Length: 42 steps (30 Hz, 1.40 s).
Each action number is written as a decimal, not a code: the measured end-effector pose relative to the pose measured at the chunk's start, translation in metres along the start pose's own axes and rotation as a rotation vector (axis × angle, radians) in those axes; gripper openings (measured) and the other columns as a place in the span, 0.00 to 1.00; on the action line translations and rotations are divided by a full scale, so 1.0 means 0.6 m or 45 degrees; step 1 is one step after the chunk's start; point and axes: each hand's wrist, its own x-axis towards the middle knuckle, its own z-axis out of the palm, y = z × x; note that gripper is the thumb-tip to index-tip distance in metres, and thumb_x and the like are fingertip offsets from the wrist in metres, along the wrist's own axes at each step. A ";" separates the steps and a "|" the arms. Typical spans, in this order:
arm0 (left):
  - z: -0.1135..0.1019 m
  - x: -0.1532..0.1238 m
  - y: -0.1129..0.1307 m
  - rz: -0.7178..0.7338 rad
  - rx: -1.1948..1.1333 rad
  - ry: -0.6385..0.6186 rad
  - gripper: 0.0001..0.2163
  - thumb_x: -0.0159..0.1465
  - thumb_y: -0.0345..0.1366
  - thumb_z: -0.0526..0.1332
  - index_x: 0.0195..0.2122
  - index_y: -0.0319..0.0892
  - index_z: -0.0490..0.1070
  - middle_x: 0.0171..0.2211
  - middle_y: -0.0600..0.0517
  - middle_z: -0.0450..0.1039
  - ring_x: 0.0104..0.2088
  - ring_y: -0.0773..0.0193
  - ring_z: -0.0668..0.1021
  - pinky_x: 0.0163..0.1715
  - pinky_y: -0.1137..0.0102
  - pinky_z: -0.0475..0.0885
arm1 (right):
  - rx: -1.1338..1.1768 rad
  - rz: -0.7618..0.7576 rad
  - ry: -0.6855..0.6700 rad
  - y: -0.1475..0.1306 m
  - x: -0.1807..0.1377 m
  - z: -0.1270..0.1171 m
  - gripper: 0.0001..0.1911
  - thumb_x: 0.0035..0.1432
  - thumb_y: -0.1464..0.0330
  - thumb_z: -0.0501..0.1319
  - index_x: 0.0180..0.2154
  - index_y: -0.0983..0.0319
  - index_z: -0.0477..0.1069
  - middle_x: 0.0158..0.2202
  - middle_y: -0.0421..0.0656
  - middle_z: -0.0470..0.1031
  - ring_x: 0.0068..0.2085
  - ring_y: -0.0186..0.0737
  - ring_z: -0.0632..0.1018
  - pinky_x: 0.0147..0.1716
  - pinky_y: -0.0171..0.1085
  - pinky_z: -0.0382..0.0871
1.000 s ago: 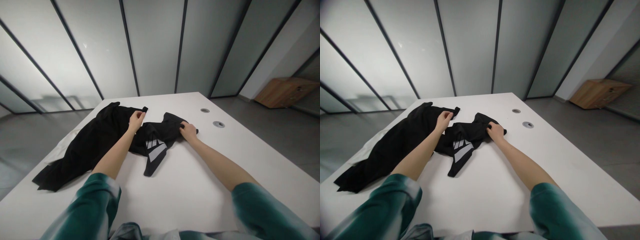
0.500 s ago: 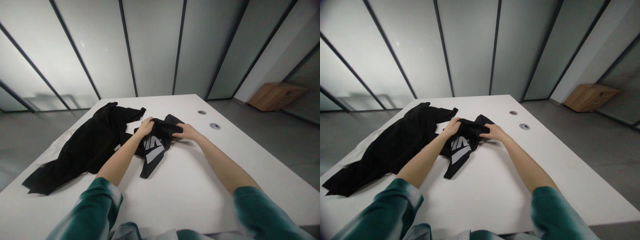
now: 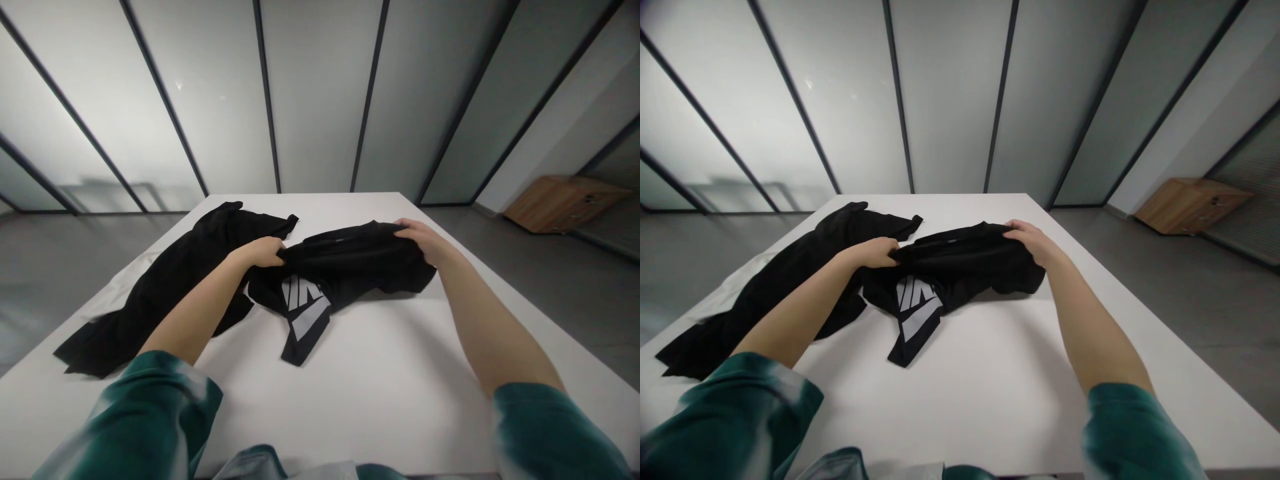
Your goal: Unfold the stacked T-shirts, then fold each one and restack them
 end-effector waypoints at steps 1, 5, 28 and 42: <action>-0.010 -0.003 -0.001 -0.012 -0.043 -0.085 0.06 0.45 0.37 0.71 0.23 0.45 0.76 0.26 0.51 0.76 0.35 0.50 0.80 0.41 0.63 0.74 | 0.058 -0.003 -0.084 -0.014 -0.006 -0.018 0.10 0.48 0.65 0.60 0.36 0.57 0.69 0.29 0.41 0.74 0.29 0.44 0.75 0.29 0.41 0.68; -0.056 0.004 0.000 0.030 -0.653 -0.017 0.08 0.48 0.35 0.70 0.30 0.41 0.79 0.28 0.49 0.78 0.36 0.50 0.81 0.41 0.59 0.76 | 0.115 -0.219 -0.059 -0.053 0.001 -0.079 0.11 0.55 0.68 0.52 0.39 0.59 0.70 0.34 0.46 0.76 0.29 0.40 0.75 0.30 0.42 0.68; 0.176 0.058 -0.006 -0.089 0.115 0.142 0.27 0.60 0.56 0.58 0.53 0.42 0.72 0.59 0.37 0.69 0.61 0.40 0.68 0.59 0.53 0.61 | -1.210 -0.244 -0.154 0.133 0.040 0.127 0.17 0.64 0.56 0.56 0.35 0.60 0.76 0.42 0.51 0.78 0.45 0.51 0.78 0.44 0.43 0.68; 0.183 0.024 0.005 0.282 0.013 0.221 0.26 0.52 0.57 0.68 0.45 0.43 0.76 0.48 0.43 0.73 0.51 0.46 0.74 0.55 0.55 0.66 | -1.162 -0.299 0.002 0.168 0.005 0.108 0.11 0.61 0.64 0.56 0.30 0.61 0.74 0.34 0.47 0.76 0.40 0.46 0.75 0.42 0.41 0.67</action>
